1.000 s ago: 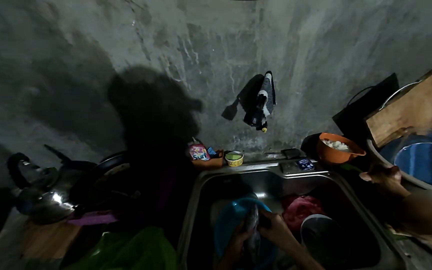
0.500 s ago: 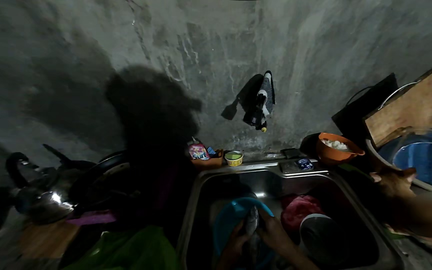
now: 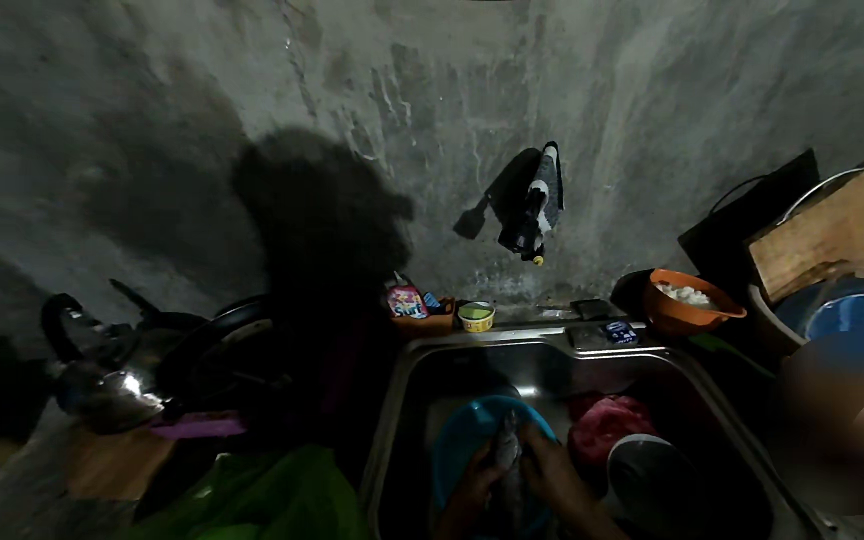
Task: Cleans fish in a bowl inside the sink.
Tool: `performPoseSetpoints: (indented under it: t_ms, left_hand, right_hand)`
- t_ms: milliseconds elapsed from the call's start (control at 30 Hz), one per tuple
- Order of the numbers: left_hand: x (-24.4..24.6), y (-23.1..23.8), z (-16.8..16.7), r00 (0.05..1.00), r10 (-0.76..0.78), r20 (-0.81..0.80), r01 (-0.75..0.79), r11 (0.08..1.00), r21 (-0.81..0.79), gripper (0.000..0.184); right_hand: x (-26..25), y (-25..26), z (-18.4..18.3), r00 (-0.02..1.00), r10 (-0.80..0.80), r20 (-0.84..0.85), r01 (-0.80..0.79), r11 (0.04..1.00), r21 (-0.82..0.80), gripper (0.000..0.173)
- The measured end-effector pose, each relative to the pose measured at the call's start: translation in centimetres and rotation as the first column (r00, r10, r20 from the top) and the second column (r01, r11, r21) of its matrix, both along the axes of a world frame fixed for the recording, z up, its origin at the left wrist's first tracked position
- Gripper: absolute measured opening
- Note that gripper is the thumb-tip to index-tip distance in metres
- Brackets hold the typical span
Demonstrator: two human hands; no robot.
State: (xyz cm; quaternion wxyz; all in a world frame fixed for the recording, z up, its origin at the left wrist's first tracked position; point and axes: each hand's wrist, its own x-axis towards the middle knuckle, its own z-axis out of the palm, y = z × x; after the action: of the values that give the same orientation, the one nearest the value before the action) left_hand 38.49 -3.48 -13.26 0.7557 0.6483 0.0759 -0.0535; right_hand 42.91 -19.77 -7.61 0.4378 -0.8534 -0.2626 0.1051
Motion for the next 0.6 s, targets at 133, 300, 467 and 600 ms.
performPoseSetpoints:
  t_ms: [133,300,467,600]
  left_hand:
    - [-0.1,-0.1,0.2,1.000,-0.006,-0.008,0.006,0.999,-0.043,0.049]
    - [0.1,0.5,-0.8,1.000,-0.013,-0.014,0.012,0.998,-0.064,0.046]
    - [0.3,0.5,-0.5,0.998,-0.044,-0.033,0.041,0.997,-0.070,0.052]
    - [0.8,0.8,-0.1,0.997,-0.080,-0.004,0.079,0.995,-0.053,0.049]
  right_hand:
    - [0.4,-0.5,-0.7,0.999,0.033,0.018,-0.034,0.997,0.065,0.028]
    - [1.4,-1.6,-1.6,0.990,0.137,0.031,-0.140,0.978,0.151,0.024]
    - [2.1,-2.3,-0.9,0.976,0.217,0.022,-0.218,0.974,0.064,0.024]
    - [1.8,-1.7,-0.5,0.989,0.144,-0.025,-0.144,0.990,0.001,0.026]
